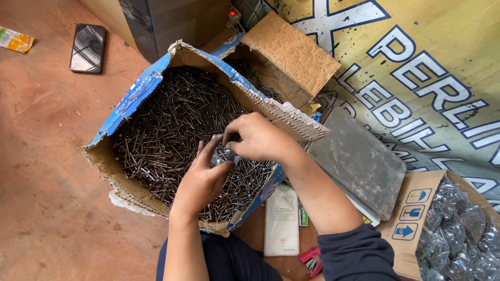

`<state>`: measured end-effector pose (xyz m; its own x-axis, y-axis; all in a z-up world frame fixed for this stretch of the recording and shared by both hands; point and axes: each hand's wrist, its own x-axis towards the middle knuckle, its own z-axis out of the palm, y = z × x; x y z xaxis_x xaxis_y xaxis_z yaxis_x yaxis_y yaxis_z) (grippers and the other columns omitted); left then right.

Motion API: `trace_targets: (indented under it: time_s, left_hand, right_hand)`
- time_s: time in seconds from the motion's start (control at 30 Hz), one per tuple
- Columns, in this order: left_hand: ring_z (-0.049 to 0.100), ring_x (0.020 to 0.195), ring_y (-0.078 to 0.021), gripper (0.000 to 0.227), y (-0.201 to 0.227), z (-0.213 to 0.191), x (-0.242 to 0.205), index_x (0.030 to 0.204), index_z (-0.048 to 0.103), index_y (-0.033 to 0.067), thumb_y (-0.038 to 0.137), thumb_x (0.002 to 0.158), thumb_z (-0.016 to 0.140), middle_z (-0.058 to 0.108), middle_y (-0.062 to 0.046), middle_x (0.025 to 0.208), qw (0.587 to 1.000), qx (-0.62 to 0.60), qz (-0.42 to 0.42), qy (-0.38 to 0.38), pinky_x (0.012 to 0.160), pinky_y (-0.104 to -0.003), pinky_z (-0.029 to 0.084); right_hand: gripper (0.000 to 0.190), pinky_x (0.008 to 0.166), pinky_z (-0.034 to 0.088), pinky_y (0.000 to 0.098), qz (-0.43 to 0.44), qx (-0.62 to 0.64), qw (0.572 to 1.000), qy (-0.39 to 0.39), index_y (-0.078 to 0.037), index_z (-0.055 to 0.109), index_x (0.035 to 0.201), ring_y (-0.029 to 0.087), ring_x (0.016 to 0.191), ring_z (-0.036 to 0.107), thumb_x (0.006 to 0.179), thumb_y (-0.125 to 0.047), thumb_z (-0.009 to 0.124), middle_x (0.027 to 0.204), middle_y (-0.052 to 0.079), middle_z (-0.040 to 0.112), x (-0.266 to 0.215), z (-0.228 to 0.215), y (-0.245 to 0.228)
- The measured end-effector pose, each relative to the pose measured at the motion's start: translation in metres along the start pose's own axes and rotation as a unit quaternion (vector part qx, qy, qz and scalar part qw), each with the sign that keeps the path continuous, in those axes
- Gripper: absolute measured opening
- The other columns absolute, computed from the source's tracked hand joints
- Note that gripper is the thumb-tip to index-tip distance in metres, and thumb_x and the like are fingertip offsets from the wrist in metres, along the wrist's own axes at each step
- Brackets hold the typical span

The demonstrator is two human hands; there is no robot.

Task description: The person scoops nails from a large cardboard box into small plastic bags, weighs each bag on a digital scale, and seals them with a pink stapler. The sealed bags are then placed into a second cardboard box.

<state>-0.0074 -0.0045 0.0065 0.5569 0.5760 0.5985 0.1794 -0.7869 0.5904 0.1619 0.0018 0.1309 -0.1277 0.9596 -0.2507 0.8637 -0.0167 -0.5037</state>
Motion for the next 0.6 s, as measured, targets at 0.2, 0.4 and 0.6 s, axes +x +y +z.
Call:
trace_targets:
  time_s: [0.2, 0.4, 0.6]
  left_hand:
    - [0.053, 0.126, -0.0361, 0.016, -0.002, 0.000, -0.001, 0.094, 0.067, 0.0208, 0.009, 0.087, 0.058, 0.052, -0.018, 0.133, 1.000, -0.008, -0.002, 0.008, 0.110, -0.049, 0.034]
    - [0.057, 0.122, -0.0319, 0.012, -0.004, 0.001, -0.001, 0.095, 0.067, 0.0170, 0.009, 0.089, 0.061, 0.059, -0.013, 0.128, 1.000, -0.004, 0.005, 0.020, 0.110, -0.045, 0.035]
    - [0.061, 0.116, -0.0219, 0.011, 0.000, -0.008, -0.001, 0.096, 0.065, 0.0246, 0.018, 0.090, 0.058, 0.071, 0.003, 0.099, 0.995, 0.090, 0.030, -0.022, 0.114, -0.060, 0.015]
  right_hand:
    - [0.036, 0.091, 0.052, 0.0457, -0.027, 0.056, 0.994, -0.087, -0.005, 0.071, 0.109, 0.037, 0.098, 0.068, 0.082, 0.003, 0.049, 0.102, 0.018, 0.072, -0.006, 0.002, -0.005]
    - [0.020, 0.062, 0.056, 0.0409, -0.177, -0.321, 0.929, 0.055, -0.020, 0.067, 0.089, 0.027, 0.074, 0.066, 0.077, -0.009, 0.056, 0.086, 0.000, 0.066, -0.014, 0.029, 0.049]
    - [0.016, 0.055, 0.051, 0.0314, -0.226, -0.391, 0.880, 0.147, -0.025, 0.064, 0.077, 0.019, 0.070, 0.064, 0.082, -0.013, 0.054, 0.078, -0.008, 0.061, -0.014, 0.056, 0.081]
